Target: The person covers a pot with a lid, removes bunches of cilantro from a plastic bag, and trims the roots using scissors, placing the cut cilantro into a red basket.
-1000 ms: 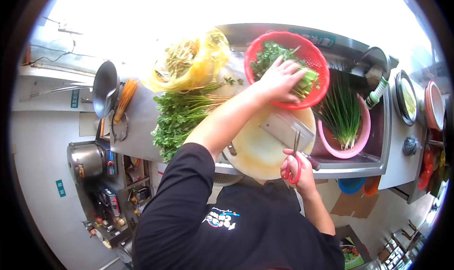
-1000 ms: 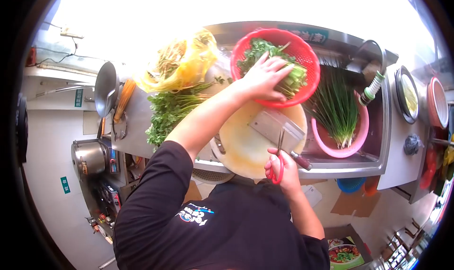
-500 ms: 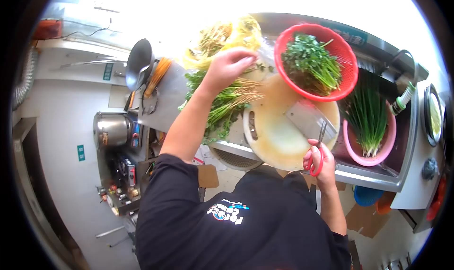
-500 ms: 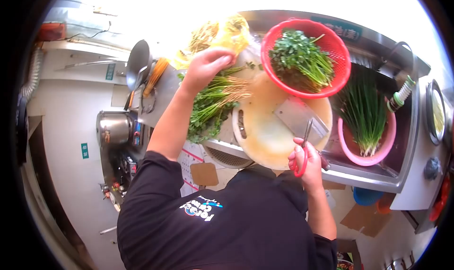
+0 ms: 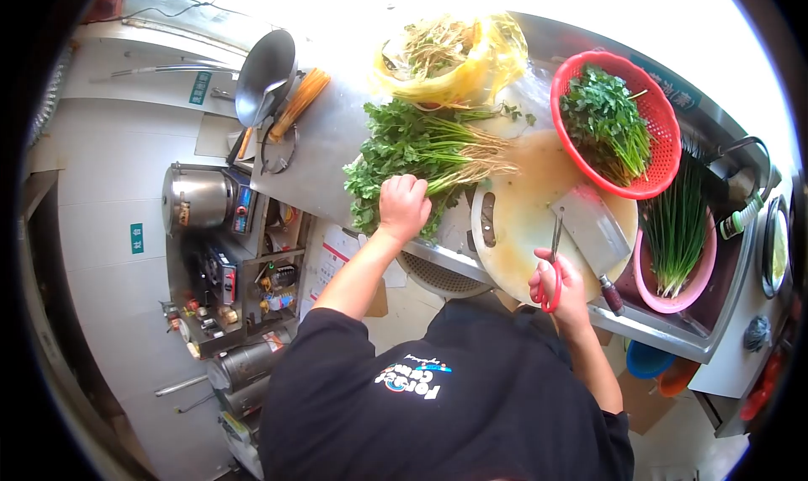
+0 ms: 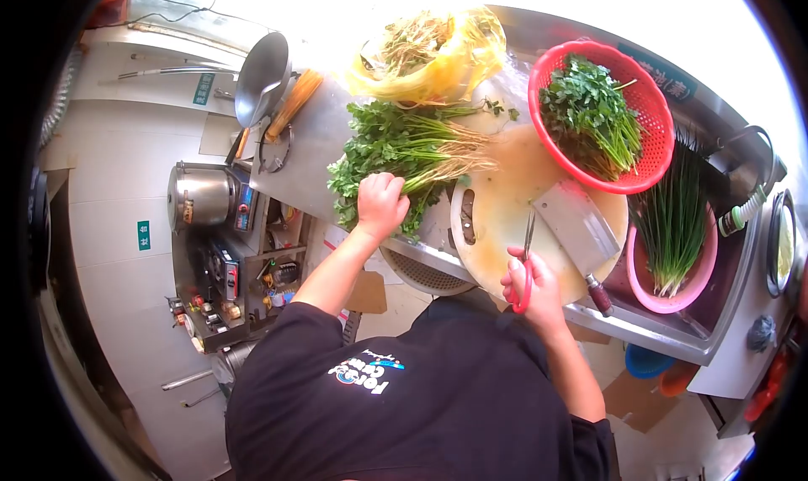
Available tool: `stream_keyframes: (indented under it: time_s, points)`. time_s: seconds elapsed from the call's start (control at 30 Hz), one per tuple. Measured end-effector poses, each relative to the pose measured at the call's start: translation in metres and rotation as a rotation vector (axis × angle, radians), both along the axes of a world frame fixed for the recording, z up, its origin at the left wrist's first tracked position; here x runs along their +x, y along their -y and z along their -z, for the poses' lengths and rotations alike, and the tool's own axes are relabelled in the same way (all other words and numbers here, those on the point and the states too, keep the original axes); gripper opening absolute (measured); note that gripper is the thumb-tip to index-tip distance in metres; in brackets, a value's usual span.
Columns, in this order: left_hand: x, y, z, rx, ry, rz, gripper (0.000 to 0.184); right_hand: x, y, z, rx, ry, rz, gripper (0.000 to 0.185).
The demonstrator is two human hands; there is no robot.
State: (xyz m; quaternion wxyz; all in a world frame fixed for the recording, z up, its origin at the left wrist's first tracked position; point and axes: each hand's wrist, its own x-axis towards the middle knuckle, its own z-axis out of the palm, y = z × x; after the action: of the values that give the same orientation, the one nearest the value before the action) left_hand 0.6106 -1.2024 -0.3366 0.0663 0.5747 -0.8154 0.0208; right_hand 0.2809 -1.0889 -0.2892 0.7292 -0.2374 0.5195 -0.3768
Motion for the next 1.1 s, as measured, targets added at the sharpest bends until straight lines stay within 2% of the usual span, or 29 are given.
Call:
stream_keyframes:
  time_s: [0.07,0.13,0.2,0.23,0.27,0.33,0.4,0.47,0.53,0.57,0.67,0.73,0.8,0.87,0.93,1.0,1.07,1.1]
  points:
    - [0.006,0.001,-0.008,-0.189,-0.262,0.096,0.031,0.006,0.002,-0.002,-0.003,-0.012,-0.001,0.032]
    - [0.014,0.002,-0.016,-0.242,-0.306,0.118,0.031,0.012,0.001,-0.001,-0.005,0.001,0.006,0.032]
    - [0.016,0.002,-0.024,-0.193,-0.450,-0.057,0.029,0.015,0.000,0.001,0.005,0.000,0.006,0.032]
    - [0.015,0.006,-0.030,-0.277,-0.440,0.027,0.027,0.016,0.000,0.002,0.012,-0.001,0.002,0.032]
    - [0.013,0.006,-0.033,-0.275,-0.441,0.026,0.027,0.018,0.000,0.004,0.014,-0.002,0.002,0.032]
    - [0.006,0.008,-0.038,0.002,-0.670,-0.041,0.026,0.021,0.000,0.008,0.029,-0.037,-0.015,0.033]
    - [-0.002,0.024,-0.043,0.068,-0.614,-0.065,0.025,0.025,0.002,0.008,0.034,-0.042,-0.018,0.033]
    - [-0.011,0.047,-0.042,-0.030,-0.362,0.178,0.024,0.028,0.003,0.007,0.039,-0.044,-0.031,0.033]
    - [-0.024,0.068,-0.032,-0.032,-0.270,0.234,0.023,0.032,0.004,0.008,0.036,-0.050,-0.030,0.033]
    - [-0.028,0.076,-0.021,0.009,-0.155,0.237,0.019,0.034,0.005,0.007,0.035,-0.051,-0.028,0.033]
    - [-0.032,0.088,0.006,-0.014,-0.025,0.227,0.011,0.032,0.005,0.004,0.024,-0.061,-0.021,0.033]
    - [-0.028,0.091,-0.001,-0.019,-0.054,0.205,0.010,0.028,0.002,0.006,0.010,-0.042,0.013,0.033]
    - [-0.020,0.088,-0.019,-0.083,-0.442,0.188,0.008,0.022,-0.002,0.008,0.017,-0.058,0.023,0.033]
    - [-0.009,0.077,-0.049,0.308,-0.745,-0.178,0.013,0.017,-0.004,0.012,0.016,-0.068,0.023,0.032]
    - [0.001,0.082,-0.065,0.297,-0.762,-0.201,0.013,0.017,-0.005,0.018,0.047,-0.065,0.013,0.032]
    - [0.001,0.089,-0.063,0.249,-0.652,-0.181,0.015,0.019,-0.002,0.021,0.045,-0.060,-0.010,0.033]
    - [0.000,0.104,-0.036,0.121,-0.307,0.124,0.017,0.024,0.004,0.019,0.043,-0.064,-0.033,0.033]
    - [-0.011,0.110,-0.032,0.281,-0.224,0.066,0.017,0.028,0.008,0.013,0.042,-0.071,-0.042,0.033]
